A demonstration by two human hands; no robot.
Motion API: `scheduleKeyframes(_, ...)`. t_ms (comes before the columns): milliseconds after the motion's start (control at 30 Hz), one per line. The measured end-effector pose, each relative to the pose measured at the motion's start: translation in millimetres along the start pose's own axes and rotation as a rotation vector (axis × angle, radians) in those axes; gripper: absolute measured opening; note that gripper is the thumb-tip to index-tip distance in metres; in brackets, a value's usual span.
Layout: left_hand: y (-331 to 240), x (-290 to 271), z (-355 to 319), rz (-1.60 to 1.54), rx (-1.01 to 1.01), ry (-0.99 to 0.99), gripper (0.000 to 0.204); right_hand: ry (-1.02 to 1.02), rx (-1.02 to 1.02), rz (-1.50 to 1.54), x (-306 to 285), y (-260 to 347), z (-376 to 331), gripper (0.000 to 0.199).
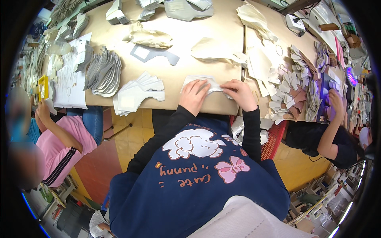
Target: The person folds small white fabric pieces by hand on a worktable, aligns them, and stacks them into neat piles. They occasionally move stacks aside to access more pieces and continue folding.
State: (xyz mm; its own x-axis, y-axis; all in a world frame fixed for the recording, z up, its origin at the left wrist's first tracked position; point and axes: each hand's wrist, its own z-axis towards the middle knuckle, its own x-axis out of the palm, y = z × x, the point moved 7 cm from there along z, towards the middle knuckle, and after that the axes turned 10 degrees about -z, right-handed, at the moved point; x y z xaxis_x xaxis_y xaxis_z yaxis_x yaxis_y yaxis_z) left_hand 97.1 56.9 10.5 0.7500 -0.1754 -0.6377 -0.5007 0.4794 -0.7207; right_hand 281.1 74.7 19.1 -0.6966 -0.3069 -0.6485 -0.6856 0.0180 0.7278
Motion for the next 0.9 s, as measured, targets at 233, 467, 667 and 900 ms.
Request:
scheduleKeyframes(233, -0.5, 20.2, 5.2, 0.194, 0.078, 0.203, 0.048, -0.098, 0.085, 0.041, -13.4, -10.7, -20.3, 0.030)
scheduleKeyframes(467, -0.9, 21.1, 5.3, 0.190, 0.051, 0.203, 0.050, -0.478, -0.025, -0.120, -12.9, -10.8, -68.3, 0.040)
scheduleKeyframes(667, 0.8, 22.4, 4.7, 0.197, 0.042, 0.215, 0.052, -0.352, 0.033, -0.534, 25.3, -14.1, -91.5, 0.060)
scheduleKeyframes(900, 0.0, 23.4, 4.9, 0.203, 0.033, 0.208, 0.052, -0.323, 0.036, -0.636, 33.0, -18.3, -95.7, 0.059)
